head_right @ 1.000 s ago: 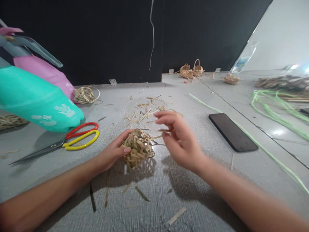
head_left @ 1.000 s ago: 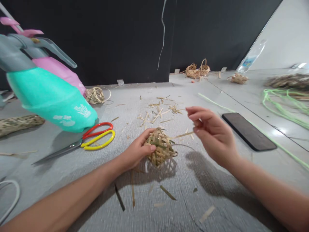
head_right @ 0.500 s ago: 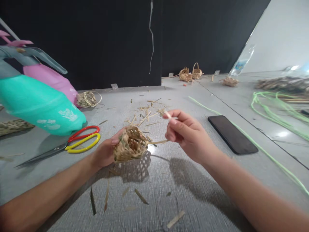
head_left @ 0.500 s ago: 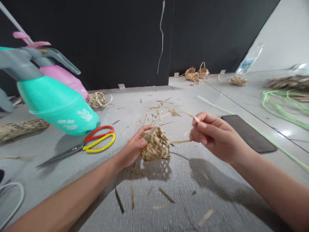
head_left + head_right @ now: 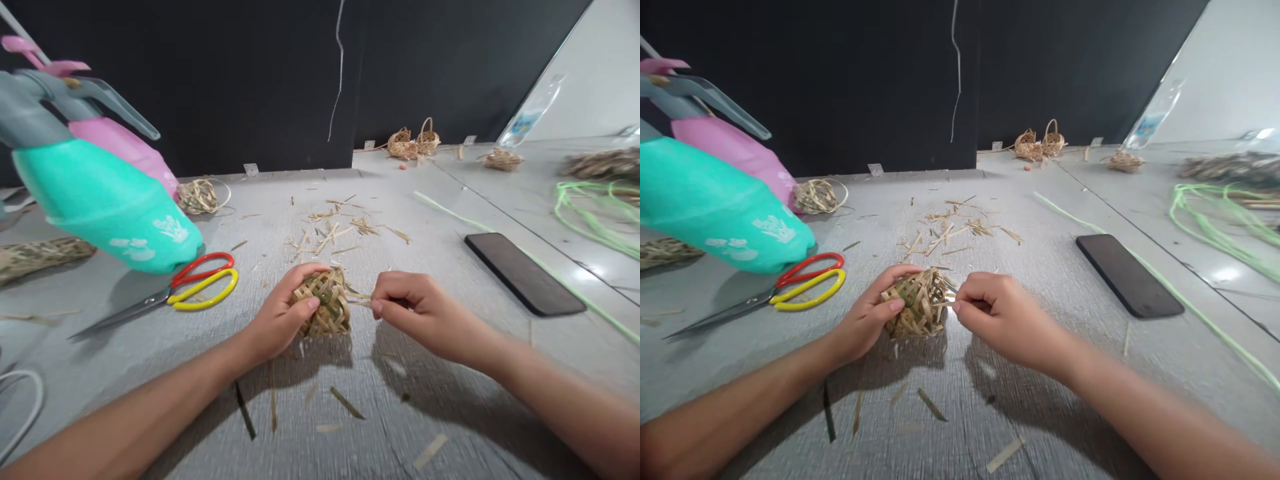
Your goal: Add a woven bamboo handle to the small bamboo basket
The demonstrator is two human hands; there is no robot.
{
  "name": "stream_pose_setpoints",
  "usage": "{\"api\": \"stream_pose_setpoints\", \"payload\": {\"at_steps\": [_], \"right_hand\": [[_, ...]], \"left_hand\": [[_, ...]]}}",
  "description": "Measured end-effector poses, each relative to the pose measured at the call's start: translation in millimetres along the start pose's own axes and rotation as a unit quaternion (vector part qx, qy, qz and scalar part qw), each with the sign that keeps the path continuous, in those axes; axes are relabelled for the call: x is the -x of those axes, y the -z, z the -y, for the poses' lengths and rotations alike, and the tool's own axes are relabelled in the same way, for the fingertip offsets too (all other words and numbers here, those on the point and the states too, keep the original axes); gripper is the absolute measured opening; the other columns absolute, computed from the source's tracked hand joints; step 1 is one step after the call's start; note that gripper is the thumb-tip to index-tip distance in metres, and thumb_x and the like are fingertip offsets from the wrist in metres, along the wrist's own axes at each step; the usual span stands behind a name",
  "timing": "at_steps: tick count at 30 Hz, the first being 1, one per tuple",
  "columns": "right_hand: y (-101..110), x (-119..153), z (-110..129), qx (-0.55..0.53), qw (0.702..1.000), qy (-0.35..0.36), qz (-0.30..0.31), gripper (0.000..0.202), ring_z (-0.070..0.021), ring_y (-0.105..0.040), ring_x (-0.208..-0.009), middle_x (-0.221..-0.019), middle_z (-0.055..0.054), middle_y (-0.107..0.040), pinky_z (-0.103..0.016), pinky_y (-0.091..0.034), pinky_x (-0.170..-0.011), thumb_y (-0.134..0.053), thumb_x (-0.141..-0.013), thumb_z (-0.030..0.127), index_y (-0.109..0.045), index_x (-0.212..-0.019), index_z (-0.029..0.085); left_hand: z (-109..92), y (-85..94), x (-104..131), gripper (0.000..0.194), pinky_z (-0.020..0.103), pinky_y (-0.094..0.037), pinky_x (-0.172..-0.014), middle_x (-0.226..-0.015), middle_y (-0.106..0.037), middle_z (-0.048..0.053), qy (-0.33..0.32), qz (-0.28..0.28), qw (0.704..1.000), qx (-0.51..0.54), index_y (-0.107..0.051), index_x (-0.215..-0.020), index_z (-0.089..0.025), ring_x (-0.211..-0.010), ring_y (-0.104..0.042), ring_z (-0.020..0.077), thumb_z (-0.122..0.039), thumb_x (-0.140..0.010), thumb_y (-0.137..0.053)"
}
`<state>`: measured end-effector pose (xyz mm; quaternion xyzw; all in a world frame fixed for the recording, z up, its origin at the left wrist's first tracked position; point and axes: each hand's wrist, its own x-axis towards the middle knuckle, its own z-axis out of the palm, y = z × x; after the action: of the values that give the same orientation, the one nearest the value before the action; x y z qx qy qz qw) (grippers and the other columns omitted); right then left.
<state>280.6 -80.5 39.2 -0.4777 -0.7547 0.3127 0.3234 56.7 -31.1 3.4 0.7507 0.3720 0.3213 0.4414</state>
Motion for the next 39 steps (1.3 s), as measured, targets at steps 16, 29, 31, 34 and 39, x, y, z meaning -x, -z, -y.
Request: {"api": "stream_pose_setpoints", "payload": {"at_steps": [16,29,31,34,39], "right_hand": [[-17.2,5.4,4.3,0.043,0.999,-0.029,0.008,0.012,-0.0109,-0.048,-0.059,-0.068,0.002,-0.056,-0.024,-0.036,-0.054,-0.048,-0.089,0.023,-0.058,-0.084,0.018],[-27.8,3.8,-1.8,-0.012,0.992,-0.114,-0.043,0.017,-0.0121,-0.044,-0.054,-0.059,0.004,-0.048,-0.026,-0.033,-0.05,-0.048,-0.085,0.033,-0.055,-0.076,0.02],[-26.8,2.5,-2.1,-0.01,0.993,-0.106,-0.046,0.015,-0.0124,-0.045,-0.057,-0.062,0.002,-0.051,-0.026,-0.034,-0.053,-0.048,-0.084,0.03,-0.054,-0.075,0.02],[-22.0,-0.1,-0.6,-0.003,0.994,-0.1,-0.036,0.013,-0.0121,-0.045,-0.058,-0.063,0.003,-0.051,-0.026,-0.034,-0.054,-0.048,-0.082,0.027,-0.051,-0.072,0.02],[-14.8,-3.0,1.5,-0.012,0.992,-0.126,0.007,0.017,-0.0107,-0.038,-0.054,-0.057,0.005,-0.044,-0.026,-0.029,-0.05,-0.052,-0.081,0.028,-0.048,-0.066,0.021]], "left_hand": [[-0.9,-6.1,3.9,0.036,0.041,-0.04,-0.098,-0.121,-0.055,0.006,-0.089,0.014,0.991,-0.095,-0.046,-0.124,-0.024,-0.111,-0.052,0.024,-0.035,-0.09,-0.045],[-1.0,-14.2,9.6,0.048,0.047,-0.047,-0.092,-0.119,-0.043,0.01,-0.241,-0.032,0.945,-0.22,-0.036,-0.126,-0.027,-0.113,-0.048,0.0278,-0.033,-0.084,-0.059],[-1.3,-14.3,8.1,0.05,0.047,-0.048,-0.093,-0.122,-0.039,0.01,-0.273,-0.019,0.933,-0.232,-0.039,-0.122,-0.028,-0.115,-0.047,0.0287,-0.032,-0.08,-0.065],[-2.2,-14.5,6.8,0.053,0.048,-0.049,-0.093,-0.123,-0.037,0.011,-0.271,0.005,0.931,-0.246,-0.041,-0.121,-0.025,-0.114,-0.048,0.029,-0.031,-0.076,-0.068],[-1.4,-15.3,6.3,0.051,0.048,-0.05,-0.092,-0.121,-0.038,0.012,-0.284,0.001,0.925,-0.252,-0.042,-0.12,-0.022,-0.113,-0.048,0.0285,-0.029,-0.076,-0.068]]}}
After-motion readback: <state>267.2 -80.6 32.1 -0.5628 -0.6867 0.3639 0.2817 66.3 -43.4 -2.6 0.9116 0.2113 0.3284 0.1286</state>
